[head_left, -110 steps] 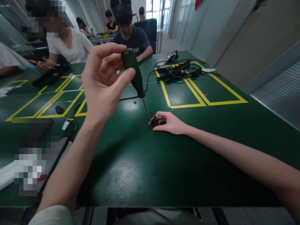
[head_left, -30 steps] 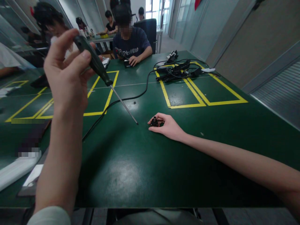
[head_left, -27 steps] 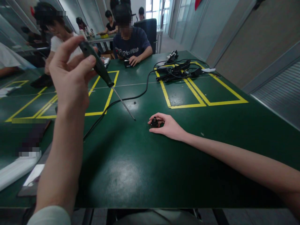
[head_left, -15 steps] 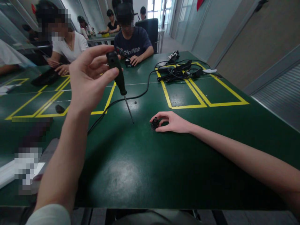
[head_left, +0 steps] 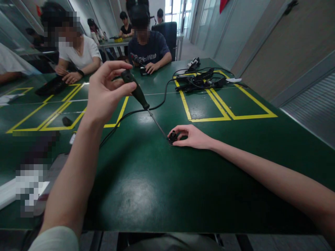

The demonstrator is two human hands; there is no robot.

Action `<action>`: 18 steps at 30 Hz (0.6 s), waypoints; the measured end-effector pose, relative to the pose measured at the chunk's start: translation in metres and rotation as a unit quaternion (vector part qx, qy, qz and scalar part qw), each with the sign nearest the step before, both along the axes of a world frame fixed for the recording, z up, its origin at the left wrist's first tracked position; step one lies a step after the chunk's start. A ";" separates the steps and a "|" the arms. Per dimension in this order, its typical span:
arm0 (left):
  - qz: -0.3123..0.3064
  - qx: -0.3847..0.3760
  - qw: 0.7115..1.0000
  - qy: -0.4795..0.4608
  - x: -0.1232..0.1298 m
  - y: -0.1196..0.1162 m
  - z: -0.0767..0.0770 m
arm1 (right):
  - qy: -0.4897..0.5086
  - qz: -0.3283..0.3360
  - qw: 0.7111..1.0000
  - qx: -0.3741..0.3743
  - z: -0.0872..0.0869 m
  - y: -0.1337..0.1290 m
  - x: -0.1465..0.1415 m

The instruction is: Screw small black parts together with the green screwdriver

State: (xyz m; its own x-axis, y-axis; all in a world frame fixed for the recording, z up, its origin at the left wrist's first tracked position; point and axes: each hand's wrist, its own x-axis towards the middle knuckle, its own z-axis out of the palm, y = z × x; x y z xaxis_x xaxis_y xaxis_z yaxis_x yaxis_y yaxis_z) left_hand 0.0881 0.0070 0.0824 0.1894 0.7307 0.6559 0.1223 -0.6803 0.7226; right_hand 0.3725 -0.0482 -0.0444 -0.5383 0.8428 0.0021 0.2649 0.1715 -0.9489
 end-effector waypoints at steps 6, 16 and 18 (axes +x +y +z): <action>0.016 -0.117 0.992 0.034 -0.019 0.018 -0.012 | -0.012 0.009 1.000 0.024 0.002 0.000 0.000; 0.083 -0.313 0.946 0.007 -0.023 0.048 -0.053 | -0.003 -0.002 0.996 0.088 0.007 -0.002 -0.004; 0.098 -0.350 0.931 0.021 -0.022 0.050 -0.066 | 0.004 -0.004 0.995 0.096 0.009 -0.003 -0.004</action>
State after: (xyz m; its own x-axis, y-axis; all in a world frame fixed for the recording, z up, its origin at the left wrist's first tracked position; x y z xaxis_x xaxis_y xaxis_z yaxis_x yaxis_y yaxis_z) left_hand 0.0658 0.0574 0.0163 0.0227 0.9997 0.0013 0.2329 -0.0066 0.9725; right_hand 0.3681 -0.0509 -0.0357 -0.5305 0.8309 0.1680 0.2596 0.3479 -0.9009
